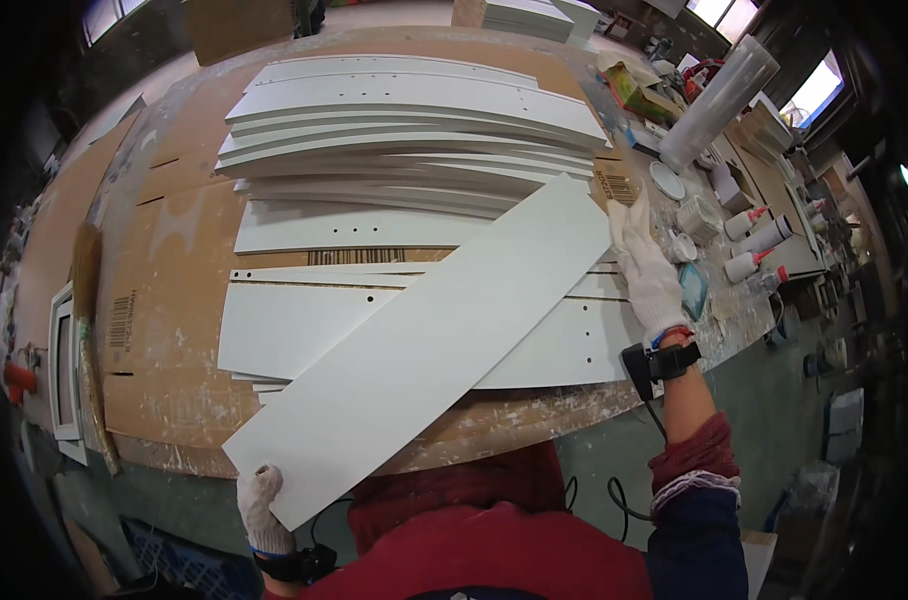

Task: The person puts on white gloves and proceeds to wipe the surfaces of multiple white rectangular panels using a cloth. They handle the panels one by one, wiping both sides and stacking them on a workbench in a workshop environment.

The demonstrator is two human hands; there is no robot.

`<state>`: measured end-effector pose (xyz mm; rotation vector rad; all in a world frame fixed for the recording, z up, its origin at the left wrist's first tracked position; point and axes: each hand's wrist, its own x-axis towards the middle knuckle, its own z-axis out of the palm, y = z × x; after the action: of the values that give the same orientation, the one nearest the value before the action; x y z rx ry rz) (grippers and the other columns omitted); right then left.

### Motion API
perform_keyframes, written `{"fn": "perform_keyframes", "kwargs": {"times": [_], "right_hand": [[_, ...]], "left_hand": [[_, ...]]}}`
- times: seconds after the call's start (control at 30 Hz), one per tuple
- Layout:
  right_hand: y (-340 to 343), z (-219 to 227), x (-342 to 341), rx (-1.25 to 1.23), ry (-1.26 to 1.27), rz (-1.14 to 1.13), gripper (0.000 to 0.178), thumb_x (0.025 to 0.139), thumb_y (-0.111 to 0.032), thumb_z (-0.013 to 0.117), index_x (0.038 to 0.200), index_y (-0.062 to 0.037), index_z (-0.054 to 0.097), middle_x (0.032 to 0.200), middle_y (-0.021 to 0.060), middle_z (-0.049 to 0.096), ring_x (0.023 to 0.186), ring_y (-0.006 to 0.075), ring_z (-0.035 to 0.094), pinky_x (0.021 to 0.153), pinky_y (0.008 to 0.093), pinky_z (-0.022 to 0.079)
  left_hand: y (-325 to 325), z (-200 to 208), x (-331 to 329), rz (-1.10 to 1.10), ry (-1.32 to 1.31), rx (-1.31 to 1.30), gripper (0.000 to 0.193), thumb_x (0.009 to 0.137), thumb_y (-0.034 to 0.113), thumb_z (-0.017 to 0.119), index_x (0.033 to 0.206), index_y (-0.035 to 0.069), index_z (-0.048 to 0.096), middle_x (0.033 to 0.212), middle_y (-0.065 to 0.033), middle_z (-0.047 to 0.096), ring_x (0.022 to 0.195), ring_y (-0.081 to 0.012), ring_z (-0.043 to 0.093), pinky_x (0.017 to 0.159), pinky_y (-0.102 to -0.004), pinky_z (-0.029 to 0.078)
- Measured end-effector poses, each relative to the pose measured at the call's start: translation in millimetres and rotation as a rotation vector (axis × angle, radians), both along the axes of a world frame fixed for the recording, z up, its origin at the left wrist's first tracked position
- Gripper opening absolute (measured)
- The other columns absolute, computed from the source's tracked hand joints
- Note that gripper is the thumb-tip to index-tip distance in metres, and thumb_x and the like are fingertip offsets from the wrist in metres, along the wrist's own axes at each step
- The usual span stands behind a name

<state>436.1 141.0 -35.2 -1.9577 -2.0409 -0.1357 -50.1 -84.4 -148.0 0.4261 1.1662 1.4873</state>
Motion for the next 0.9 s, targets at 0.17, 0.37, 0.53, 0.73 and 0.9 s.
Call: {"fn": "perform_keyframes", "kwargs": {"times": [0.17, 0.37, 0.53, 0.73, 0.9], "right_hand": [[-55, 7, -51, 0.253, -0.015, 0.437, 0.041, 0.085, -0.008, 0.058, 0.126, -0.0079, 0.058, 0.127, 0.0151, 0.055, 0.104, 0.0299, 0.059, 0.085, 0.0374, 0.050], [-106, -32, -92, 0.026, 0.151, 0.855, 0.042, 0.073, -0.026, 0.073, 0.113, -0.0184, 0.061, 0.092, 0.0050, 0.059, 0.066, 0.0213, 0.058, 0.055, 0.0286, 0.046], [-56, -26, -49, 0.139, 0.164, 0.860, 0.020, 0.074, -0.012, 0.067, 0.093, -0.0141, 0.070, 0.089, 0.0011, 0.064, 0.060, 0.0160, 0.060, 0.047, 0.0269, 0.044], [-11, -23, 7, 0.265, 0.305, 0.228, 0.037, 0.083, -0.003, 0.063, 0.120, -0.0033, 0.062, 0.120, 0.0181, 0.058, 0.104, 0.0276, 0.059, 0.086, 0.0308, 0.050], [10, -8, -22, 0.184, 0.203, 0.184, 0.041, 0.088, -0.020, 0.061, 0.126, -0.0050, 0.058, 0.123, 0.0163, 0.057, 0.113, 0.0336, 0.054, 0.097, 0.0395, 0.044]], "left_hand": [[-11, -12, -4, 0.177, 0.097, -0.092, 0.028, 0.093, 0.015, 0.051, 0.114, -0.003, 0.051, 0.101, -0.0108, 0.060, 0.084, -0.0194, 0.064, 0.072, -0.0330, 0.056], [-13, -14, -32, 0.091, 0.072, 0.062, 0.031, 0.095, 0.018, 0.049, 0.118, -0.003, 0.048, 0.108, -0.0126, 0.059, 0.093, -0.0230, 0.064, 0.079, -0.0348, 0.056], [-42, -15, -69, 0.109, 0.123, 0.042, 0.032, 0.094, 0.015, 0.049, 0.118, -0.005, 0.048, 0.109, -0.0158, 0.059, 0.094, -0.0262, 0.064, 0.081, -0.0376, 0.056], [-18, 4, -45, -0.049, -0.054, 0.084, 0.034, 0.094, 0.016, 0.049, 0.120, -0.005, 0.048, 0.112, -0.0171, 0.059, 0.095, -0.0269, 0.064, 0.081, -0.0380, 0.056], [-2, 23, 17, 0.165, -0.226, 0.113, 0.045, 0.098, 0.031, 0.047, 0.128, -0.003, 0.043, 0.122, -0.0154, 0.055, 0.106, -0.0258, 0.059, 0.088, -0.0381, 0.051]]}}
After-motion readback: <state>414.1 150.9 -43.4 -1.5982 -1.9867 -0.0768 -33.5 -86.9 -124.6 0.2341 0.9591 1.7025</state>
